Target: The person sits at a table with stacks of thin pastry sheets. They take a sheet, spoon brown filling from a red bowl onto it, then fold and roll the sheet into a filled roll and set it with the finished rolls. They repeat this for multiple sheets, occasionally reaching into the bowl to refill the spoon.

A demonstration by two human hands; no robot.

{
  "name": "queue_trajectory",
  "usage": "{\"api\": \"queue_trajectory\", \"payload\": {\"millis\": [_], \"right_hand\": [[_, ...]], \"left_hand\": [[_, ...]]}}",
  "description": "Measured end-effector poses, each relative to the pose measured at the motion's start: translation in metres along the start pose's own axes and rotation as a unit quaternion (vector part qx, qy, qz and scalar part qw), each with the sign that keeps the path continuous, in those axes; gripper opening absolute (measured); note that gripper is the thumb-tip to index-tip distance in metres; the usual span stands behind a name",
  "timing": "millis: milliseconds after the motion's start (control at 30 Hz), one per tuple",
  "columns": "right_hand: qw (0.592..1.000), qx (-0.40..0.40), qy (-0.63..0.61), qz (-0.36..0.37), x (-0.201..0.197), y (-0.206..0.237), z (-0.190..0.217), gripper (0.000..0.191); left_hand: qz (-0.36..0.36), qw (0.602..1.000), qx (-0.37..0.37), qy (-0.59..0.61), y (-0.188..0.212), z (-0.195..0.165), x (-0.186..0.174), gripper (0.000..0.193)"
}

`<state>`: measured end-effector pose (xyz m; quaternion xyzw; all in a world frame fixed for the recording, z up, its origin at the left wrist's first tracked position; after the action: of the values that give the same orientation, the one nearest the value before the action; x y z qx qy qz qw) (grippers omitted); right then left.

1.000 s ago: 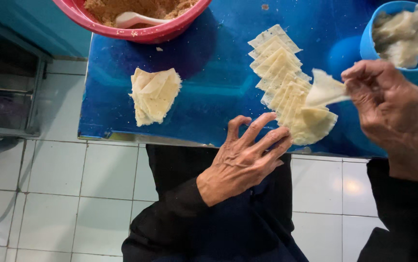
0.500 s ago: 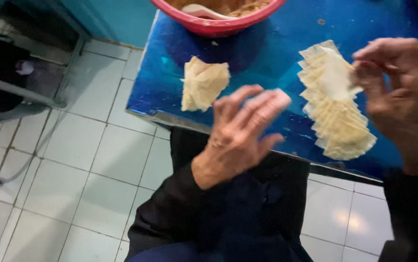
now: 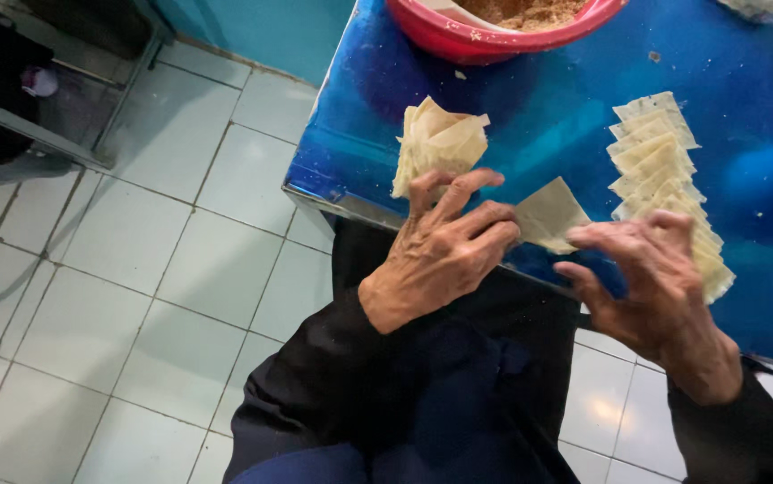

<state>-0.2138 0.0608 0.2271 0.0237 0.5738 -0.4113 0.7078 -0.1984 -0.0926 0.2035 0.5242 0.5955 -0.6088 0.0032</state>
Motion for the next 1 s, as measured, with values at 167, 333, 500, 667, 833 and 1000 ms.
{"api": "queue_trajectory", "payload": {"millis": [167,333,500,667,833,1000], "right_hand": [[0.994,0.060,0.089,0.028,-0.011,0.000,-0.009,0.038],[0.984,0.036,0.172,-0.010,-0.054,-0.063,-0.018,0.022],[0.982,0.003,0.187,-0.018,-0.052,-0.162,-0.040,0.008],[0.973,0.010,0.232,-0.013,-0.015,-0.214,-0.063,0.014],[0.976,0.015,0.214,0.020,-0.001,-0.225,-0.089,0.019],[0.959,0.022,0.268,0.085,0.017,-0.227,-0.096,0.018]], "left_hand": [[0.025,1.000,-0.001,0.013,-0.001,0.004,-0.003,0.024],[-0.028,0.999,-0.001,0.029,-0.022,0.016,-0.037,0.038],[-0.165,0.974,-0.145,0.057,-0.055,0.102,-0.076,0.060],[-0.160,0.977,-0.137,0.043,-0.074,0.153,-0.075,0.047],[-0.149,0.975,-0.139,0.092,-0.072,0.172,-0.064,0.041],[-0.140,0.980,-0.128,0.065,-0.065,0.163,-0.060,0.041]]}}
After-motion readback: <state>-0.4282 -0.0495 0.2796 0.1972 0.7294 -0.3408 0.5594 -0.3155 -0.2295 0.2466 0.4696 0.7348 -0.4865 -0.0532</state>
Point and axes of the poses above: each hand's wrist, its own y-axis away from the middle knuckle, its own x-axis out of the palm, z = x × y, the point moved 10 cm from there along -y, towards the middle knuckle, and after that the axes turned 6 degrees about -y, right-handed, at the moved point
